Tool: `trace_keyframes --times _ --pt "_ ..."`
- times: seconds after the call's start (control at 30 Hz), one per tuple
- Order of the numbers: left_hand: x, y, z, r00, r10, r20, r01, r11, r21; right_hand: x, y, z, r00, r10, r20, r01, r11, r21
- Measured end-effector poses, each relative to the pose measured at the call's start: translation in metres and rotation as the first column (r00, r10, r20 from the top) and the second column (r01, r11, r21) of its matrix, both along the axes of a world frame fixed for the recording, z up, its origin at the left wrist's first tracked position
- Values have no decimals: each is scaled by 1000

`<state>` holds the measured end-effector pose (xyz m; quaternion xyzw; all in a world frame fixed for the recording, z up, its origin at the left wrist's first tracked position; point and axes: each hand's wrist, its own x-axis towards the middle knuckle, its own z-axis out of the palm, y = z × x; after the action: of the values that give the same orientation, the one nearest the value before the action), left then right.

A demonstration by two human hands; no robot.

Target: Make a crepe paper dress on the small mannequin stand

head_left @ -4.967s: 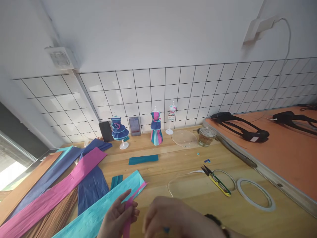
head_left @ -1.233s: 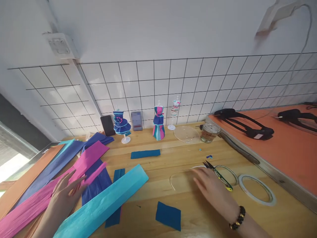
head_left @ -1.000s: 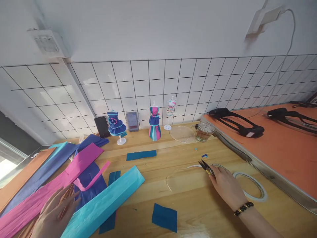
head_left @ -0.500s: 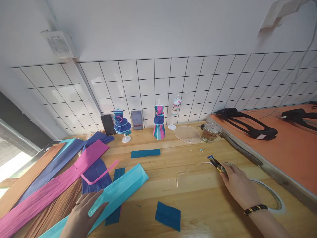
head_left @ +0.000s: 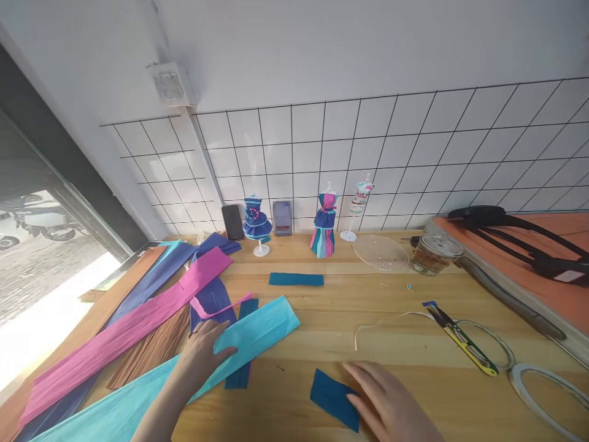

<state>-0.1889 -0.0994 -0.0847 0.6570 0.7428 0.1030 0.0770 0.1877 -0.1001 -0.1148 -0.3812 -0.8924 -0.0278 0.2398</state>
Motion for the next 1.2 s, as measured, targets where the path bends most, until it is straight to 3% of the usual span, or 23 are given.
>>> trace_keyframes --times 0.13,0.33,0.5,0.7,0.9,1.07,1.2 --pt "1 5 12 1000 16 17 -15 998 -58 -20 -3 0 1000 28 4 -28 996 -83" --pt "6 10 20 999 -15 53 21 991 -130 -25 -8 2 999 35 -11 -37 951 -307" --pt "9 12 31 981 -106 162 143 961 -236 -18 -11 2 997 -11 -70 -11 950 -313" --pt "18 24 64 915 -226 333 326 902 -284 -10 -14 -8 997 -48 -60 22 928 -372" --pt "43 47 86 848 -362 387 490 813 -315 10 -9 10 978 -195 -70 140 872 -470" --pt "68 63 72 802 -450 394 568 778 -268 45 0 9 946 -315 -76 242 841 -484" --pt "81 67 44 853 -362 375 470 845 -255 63 4 2 929 -362 -77 295 851 -434"
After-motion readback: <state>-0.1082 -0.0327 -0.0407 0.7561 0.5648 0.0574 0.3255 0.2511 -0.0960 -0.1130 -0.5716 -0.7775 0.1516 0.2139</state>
